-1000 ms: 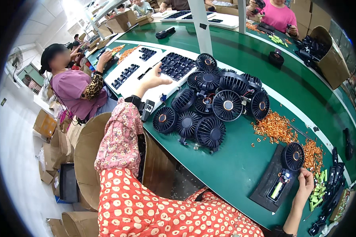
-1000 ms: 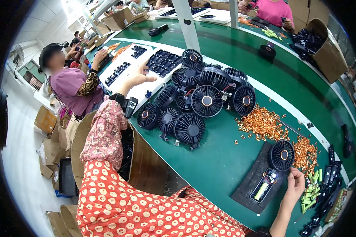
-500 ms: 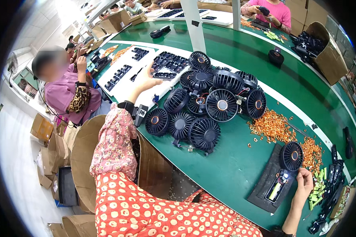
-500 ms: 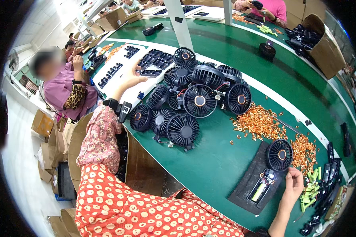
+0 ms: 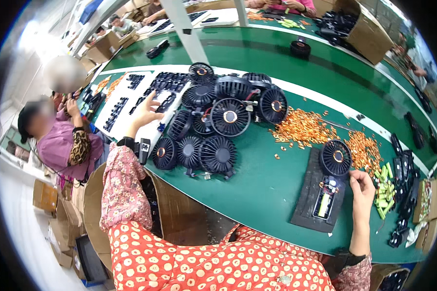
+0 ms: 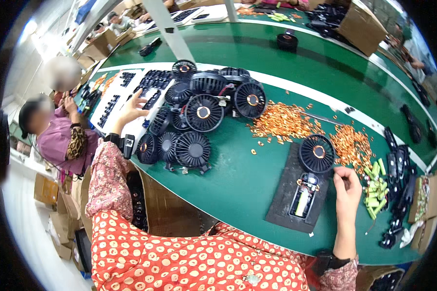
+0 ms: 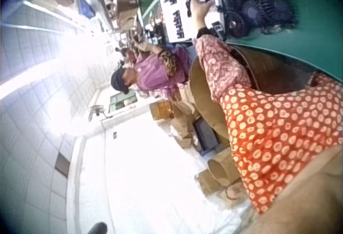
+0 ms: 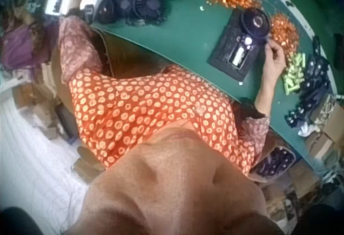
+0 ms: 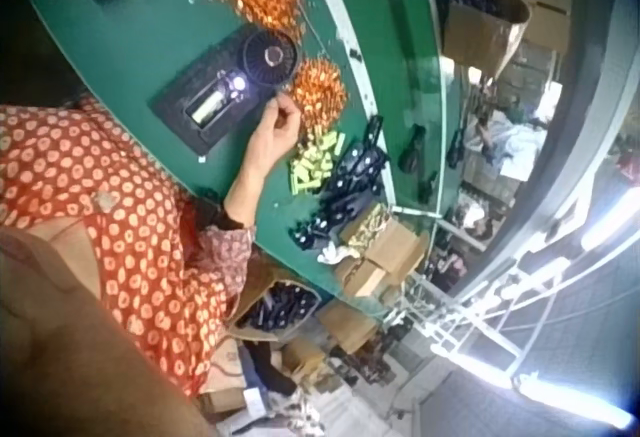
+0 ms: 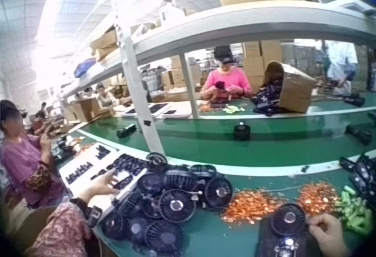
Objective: Assembling the internal components, batteries, and housing of small portable fans.
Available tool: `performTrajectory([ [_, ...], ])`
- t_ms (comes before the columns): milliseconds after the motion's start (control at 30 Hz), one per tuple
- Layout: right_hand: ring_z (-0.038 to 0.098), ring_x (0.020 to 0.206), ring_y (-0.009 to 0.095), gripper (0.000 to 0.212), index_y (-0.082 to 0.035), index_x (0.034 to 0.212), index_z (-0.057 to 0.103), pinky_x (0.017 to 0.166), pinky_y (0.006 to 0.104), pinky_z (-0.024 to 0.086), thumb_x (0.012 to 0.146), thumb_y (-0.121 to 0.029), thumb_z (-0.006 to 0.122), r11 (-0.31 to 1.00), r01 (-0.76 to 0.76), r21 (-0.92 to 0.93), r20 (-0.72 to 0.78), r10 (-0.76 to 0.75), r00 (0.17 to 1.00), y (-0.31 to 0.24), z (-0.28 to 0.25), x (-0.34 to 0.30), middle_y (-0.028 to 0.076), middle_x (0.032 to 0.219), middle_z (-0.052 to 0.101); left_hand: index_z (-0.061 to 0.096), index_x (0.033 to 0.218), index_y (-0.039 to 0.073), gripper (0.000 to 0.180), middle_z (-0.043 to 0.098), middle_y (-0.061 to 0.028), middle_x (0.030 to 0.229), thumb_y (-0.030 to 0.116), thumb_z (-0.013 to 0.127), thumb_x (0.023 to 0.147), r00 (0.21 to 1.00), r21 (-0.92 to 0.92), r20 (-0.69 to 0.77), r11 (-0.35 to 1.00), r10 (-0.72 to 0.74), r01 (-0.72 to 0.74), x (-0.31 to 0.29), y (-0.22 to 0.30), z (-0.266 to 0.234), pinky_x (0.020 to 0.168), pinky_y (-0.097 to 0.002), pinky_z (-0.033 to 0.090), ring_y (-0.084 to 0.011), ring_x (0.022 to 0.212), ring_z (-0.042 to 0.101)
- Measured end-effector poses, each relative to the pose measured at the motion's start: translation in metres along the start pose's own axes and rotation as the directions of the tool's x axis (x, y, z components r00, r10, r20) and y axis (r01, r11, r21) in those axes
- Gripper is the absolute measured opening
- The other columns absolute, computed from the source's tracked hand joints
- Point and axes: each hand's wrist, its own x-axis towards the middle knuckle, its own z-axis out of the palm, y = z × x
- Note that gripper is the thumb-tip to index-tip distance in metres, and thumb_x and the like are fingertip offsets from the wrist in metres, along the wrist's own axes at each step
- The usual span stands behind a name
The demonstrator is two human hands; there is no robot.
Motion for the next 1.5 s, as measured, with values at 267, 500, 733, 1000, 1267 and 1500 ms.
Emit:
performTrajectory([
  [267, 0.061, 0.091, 0.007, 0.016, 0.000, 0.110, 0.064, 0.081, 0.0216, 0.049, 0.095, -0.003, 0.062, 0.992, 0.049, 0.119, -0.109, -0.036, 0.993, -0.032, 0.000, -0.001, 0.003, 0.110, 0.068, 0.039, 0.153, 0.008, 0.095, 0.068, -0.0143, 0.118, 0.013, 0.086, 0.071, 0.960, 0.038, -0.276, 0.998, -0.037, 0.049, -0.003, -0.016, -0.025, 0.079, -0.0328, 0.055, -0.0196, 0.095, 0.063],
  [500, 0.064, 0.110, 0.019, 0.056, 0.001, 0.145, 0.043, 0.081, 0.0296, 0.055, 0.096, -0.012, 0.067, 0.855, -0.079, 0.513, 0.350, -0.125, 0.928, -0.091, 0.018, -0.027, 0.015, 0.142, 0.054, 0.040, 0.153, 0.009, 0.091, 0.065, -0.0063, 0.112, 0.006, 0.080, 0.072, 0.874, -0.362, -0.033, 0.809, 0.485, -0.463, -0.167, 0.270, 0.051, 0.088, -0.0302, 0.048, -0.0152, 0.097, 0.061],
  [733, 0.066, 0.103, 0.016, 0.067, 0.003, 0.145, 0.043, 0.071, 0.0268, 0.055, 0.095, -0.034, 0.070, 0.824, -0.005, 0.567, 0.317, -0.213, 0.924, -0.104, 0.021, -0.023, 0.019, 0.135, 0.060, 0.039, 0.152, 0.006, 0.091, 0.065, -0.0080, 0.114, 0.008, 0.080, 0.071, 0.703, -0.579, 0.110, 0.620, 0.702, -0.530, -0.218, 0.380, 0.139, 0.089, -0.0306, 0.047, -0.0157, 0.103, 0.060],
  [1000, 0.066, 0.094, 0.012, 0.057, 0.000, 0.140, 0.053, 0.069, 0.0232, 0.052, 0.096, -0.033, 0.069, 0.701, -0.145, 0.698, 0.454, -0.278, 0.846, -0.092, 0.005, -0.011, 0.014, 0.128, 0.066, 0.036, 0.144, -0.009, 0.073, 0.058, -0.0320, 0.127, 0.053, 0.029, 0.107, 0.417, -0.515, 0.500, -0.126, 0.759, 0.848, -0.222, 0.354, 0.201, 0.087, -0.0529, 0.059, -0.0424, 0.105, 0.067],
  [1267, 0.066, 0.093, 0.013, 0.056, 0.001, 0.143, 0.049, 0.073, 0.0255, 0.055, 0.099, -0.030, 0.065, 0.674, -0.219, 0.705, 0.552, -0.329, 0.766, -0.077, 0.011, 0.000, 0.015, 0.132, 0.064, 0.037, 0.145, -0.004, 0.060, 0.060, -0.0305, 0.121, 0.042, 0.040, 0.107, 0.528, -0.597, 0.464, -0.188, 0.711, 0.780, -0.238, 0.355, 0.196, 0.074, -0.0404, 0.061, -0.0371, 0.094, 0.071],
  [1500, 0.066, 0.087, 0.013, 0.043, 0.002, 0.134, 0.055, 0.074, 0.0267, 0.053, 0.105, -0.030, 0.051, 0.769, -0.117, 0.628, 0.213, -0.026, 0.977, -0.039, -0.033, 0.017, 0.015, 0.123, 0.068, 0.062, 0.104, -0.001, 0.027, 0.065, -0.0081, 0.098, 0.007, 0.077, 0.083, 0.887, -0.385, -0.057, 0.810, 0.458, -0.443, -0.255, 0.371, 0.180, 0.056, -0.0248, 0.054, -0.0108, 0.067, 0.066],
])
